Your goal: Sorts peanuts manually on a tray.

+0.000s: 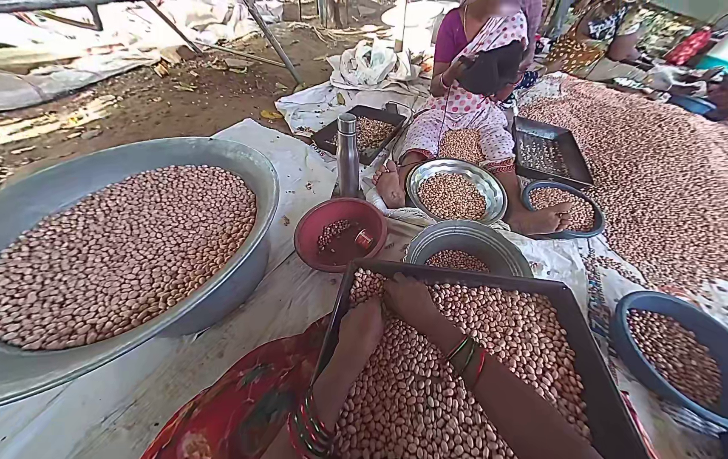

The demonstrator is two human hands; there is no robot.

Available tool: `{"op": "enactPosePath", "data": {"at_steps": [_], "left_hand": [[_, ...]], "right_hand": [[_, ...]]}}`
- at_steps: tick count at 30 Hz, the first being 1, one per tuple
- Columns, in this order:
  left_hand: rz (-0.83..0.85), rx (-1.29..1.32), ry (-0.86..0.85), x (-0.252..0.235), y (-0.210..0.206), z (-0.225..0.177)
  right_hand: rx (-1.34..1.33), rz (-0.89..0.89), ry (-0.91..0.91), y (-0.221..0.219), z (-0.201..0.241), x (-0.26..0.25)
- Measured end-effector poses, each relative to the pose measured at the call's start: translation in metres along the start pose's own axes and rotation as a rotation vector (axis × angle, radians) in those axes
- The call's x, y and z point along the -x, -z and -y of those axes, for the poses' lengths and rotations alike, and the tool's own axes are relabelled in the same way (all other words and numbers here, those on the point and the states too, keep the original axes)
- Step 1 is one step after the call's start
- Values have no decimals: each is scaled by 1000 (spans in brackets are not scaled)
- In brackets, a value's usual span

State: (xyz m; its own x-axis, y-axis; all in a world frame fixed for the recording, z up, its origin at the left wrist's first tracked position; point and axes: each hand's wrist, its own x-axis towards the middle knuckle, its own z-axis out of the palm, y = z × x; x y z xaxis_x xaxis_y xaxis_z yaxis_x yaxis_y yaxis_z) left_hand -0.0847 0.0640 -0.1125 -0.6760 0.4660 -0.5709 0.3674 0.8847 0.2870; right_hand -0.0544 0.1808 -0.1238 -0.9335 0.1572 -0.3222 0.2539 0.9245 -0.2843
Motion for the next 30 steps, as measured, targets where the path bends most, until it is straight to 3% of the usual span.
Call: {"op": "enactPosePath", "data": {"at_steps": [2, 5, 7, 10, 13, 15, 18, 20, 23, 26, 28, 30], "left_hand": [[-77, 274, -39, -1, 2, 10], [-251, 996, -157, -6, -10, 22], [-106, 1534, -148, -6, -11, 18], [-40, 1765, -115, -5, -8, 18], [-193, 1808, -59, -7, -6, 19], [-282, 1804, -73, -8, -5, 21], [-343, 1793, -141, -8, -5, 22], [-377, 1783, -183, -8, -5, 23], [-374, 1672, -192, -5, -1, 23], [-286, 1161, -197, -7, -2, 28], [-209, 738, -203, -3, 2, 29], [-29, 364, -164, 3, 9, 24]], "right_hand": [[-229, -139, -26, 3, -2, 7], [-478, -332, 92, 22, 6, 29], [-469, -312, 248, 35, 13, 39], [-415, -266, 276, 41, 18, 31], [-297, -149, 161, 17, 9, 5], [-230, -119, 219, -22, 13, 7], [-191, -65, 436, -66, 18, 56], [-123, 98, 538, -67, 4, 97], [-58, 86, 526, -55, -44, 138], [92, -112, 325, -33, -88, 144], [167, -188, 219, -22, -90, 143], [129, -213, 270, -22, -76, 141]]}}
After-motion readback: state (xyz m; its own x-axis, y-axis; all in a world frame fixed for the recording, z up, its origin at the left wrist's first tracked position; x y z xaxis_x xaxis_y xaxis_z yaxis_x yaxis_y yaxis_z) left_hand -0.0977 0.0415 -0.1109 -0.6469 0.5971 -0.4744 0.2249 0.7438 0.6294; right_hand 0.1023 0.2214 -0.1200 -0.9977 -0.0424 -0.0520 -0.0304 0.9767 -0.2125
